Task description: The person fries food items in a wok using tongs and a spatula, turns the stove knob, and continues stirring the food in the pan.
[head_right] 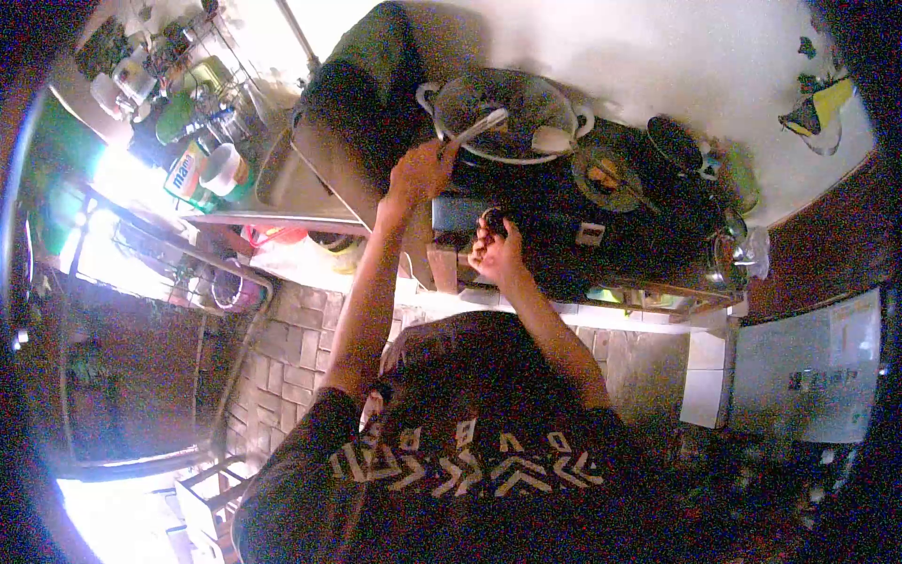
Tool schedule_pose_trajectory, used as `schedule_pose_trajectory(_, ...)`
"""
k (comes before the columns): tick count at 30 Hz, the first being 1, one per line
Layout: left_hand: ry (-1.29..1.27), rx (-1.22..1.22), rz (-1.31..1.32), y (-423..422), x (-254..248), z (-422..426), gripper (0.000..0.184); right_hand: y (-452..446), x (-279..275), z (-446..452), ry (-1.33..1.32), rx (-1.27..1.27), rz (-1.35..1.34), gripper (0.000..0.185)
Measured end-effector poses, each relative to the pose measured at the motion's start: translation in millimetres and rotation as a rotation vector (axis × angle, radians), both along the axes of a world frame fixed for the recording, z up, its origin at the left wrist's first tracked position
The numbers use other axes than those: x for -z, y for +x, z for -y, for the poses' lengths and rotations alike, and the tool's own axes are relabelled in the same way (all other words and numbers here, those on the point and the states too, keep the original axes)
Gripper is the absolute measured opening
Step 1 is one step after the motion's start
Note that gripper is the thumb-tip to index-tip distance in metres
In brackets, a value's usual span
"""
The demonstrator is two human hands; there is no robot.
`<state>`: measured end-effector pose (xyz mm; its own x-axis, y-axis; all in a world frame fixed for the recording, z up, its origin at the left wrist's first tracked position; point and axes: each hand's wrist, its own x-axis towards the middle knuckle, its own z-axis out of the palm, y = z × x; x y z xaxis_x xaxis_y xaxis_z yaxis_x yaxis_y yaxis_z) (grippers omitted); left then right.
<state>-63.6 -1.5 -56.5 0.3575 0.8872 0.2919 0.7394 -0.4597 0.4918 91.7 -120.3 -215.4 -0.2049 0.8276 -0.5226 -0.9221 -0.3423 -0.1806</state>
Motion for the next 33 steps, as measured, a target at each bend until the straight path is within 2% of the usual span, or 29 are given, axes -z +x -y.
schedule_pose_trajectory(2, -0.079, -0.052, -0.025, -5, -12, 11, 0.047, 6, 23, 4, 0.075, -0.009, 0.0, 0.042)
schedule_pose_trajectory(4, -0.1, -0.059, 0.007, -10, -12, 16, 0.045, 4, 14, 12, -0.034, 0.049, -0.033, 0.039)
schedule_pose_trajectory(8, -0.228, -0.092, 0.051, -16, -23, 37, 0.042, 6, 10, 15, -0.053, 0.039, -0.077, 0.034)
schedule_pose_trajectory(10, -0.245, -0.107, -0.001, -16, -28, 44, 0.042, 4, 9, 14, 0.049, 0.023, -0.081, 0.032)
schedule_pose_trajectory(16, -0.332, -0.157, 0.118, -11, -23, 50, 0.04, 1, 15, 11, 0.029, 0.075, -0.055, 0.024)
schedule_pose_trajectory(25, -0.328, -0.211, 0.24, -7, -21, 68, 0.035, 6, 14, 12, -0.028, 0.016, -0.069, 0.025)
schedule_pose_trajectory(33, -0.316, -0.283, 0.171, 3, -25, 75, 0.036, 12, 17, 10, 0.009, -0.039, -0.193, 0.025)
